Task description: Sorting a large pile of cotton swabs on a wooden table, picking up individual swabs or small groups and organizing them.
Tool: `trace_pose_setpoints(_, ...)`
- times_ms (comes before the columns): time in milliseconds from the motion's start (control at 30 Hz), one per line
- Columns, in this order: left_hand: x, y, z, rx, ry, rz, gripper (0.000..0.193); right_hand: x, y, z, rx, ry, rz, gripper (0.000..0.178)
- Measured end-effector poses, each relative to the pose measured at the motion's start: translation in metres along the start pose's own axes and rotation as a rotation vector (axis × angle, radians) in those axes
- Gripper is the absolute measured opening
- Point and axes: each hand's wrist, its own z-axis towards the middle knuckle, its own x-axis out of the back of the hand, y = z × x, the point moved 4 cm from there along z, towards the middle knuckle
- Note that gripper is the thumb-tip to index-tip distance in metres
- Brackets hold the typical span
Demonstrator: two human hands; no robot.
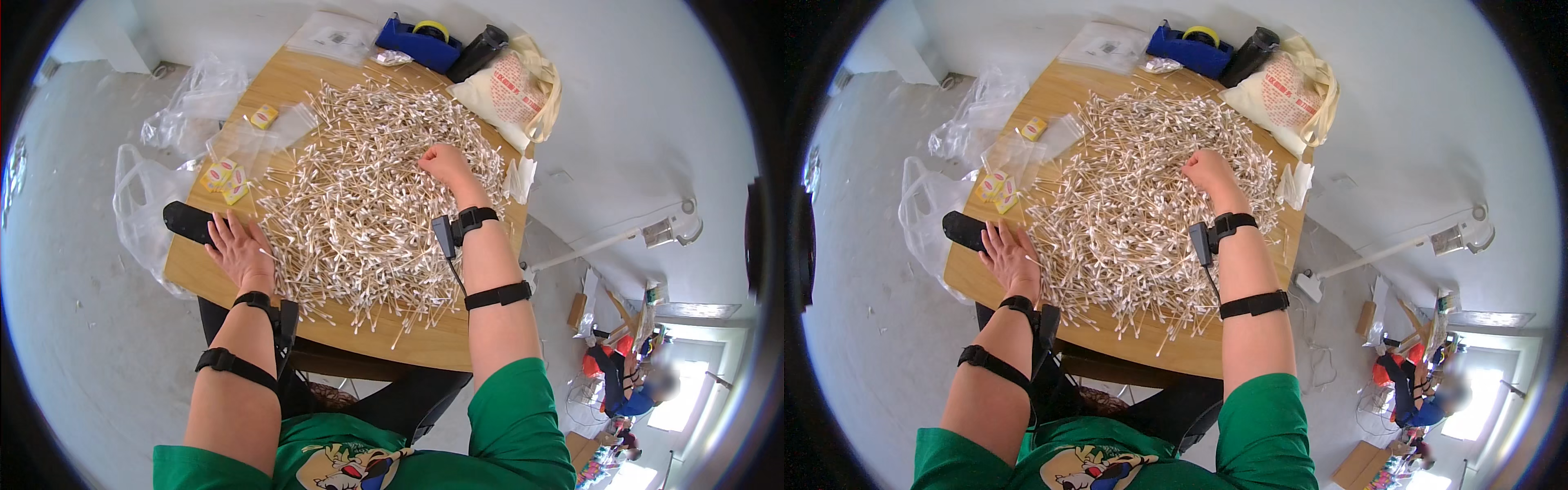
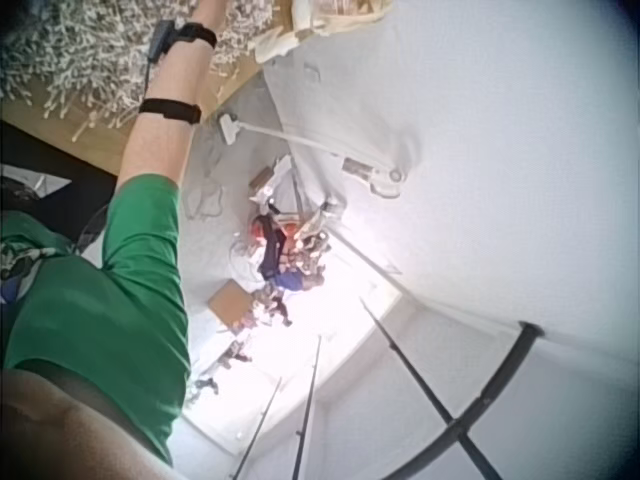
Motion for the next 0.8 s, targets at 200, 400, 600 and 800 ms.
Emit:
trace_pose_setpoints(200, 0.000, -0.001, 0.000, -0.003, 0.018, -0.005, 0.050, 0.007, 0.000, -0.009, -0.021, 0.115, 0.188, 0.020)
trace_pose_setpoints(400, 0.000, -0.003, 0.002, 0.001, 0.020, -0.022, 0.051, 0.025, 0.025, -0.054, -0.013, 0.278, 1.246, 0.008)
trace_pose_setpoints(600, -0.001, -0.002, 0.000, 0.005, -0.010, -0.020, 0.051, -0.028, -0.030, -0.190, -0.021, -0.276, 1.758, 0.020)
trace_pose_setpoints(800, 0.001, -0.002, -0.003, -0.034, 0.003, -0.003, 0.051, -0.163, -0.068, -0.318, -0.256, -1.141, 1.637, 0.018)
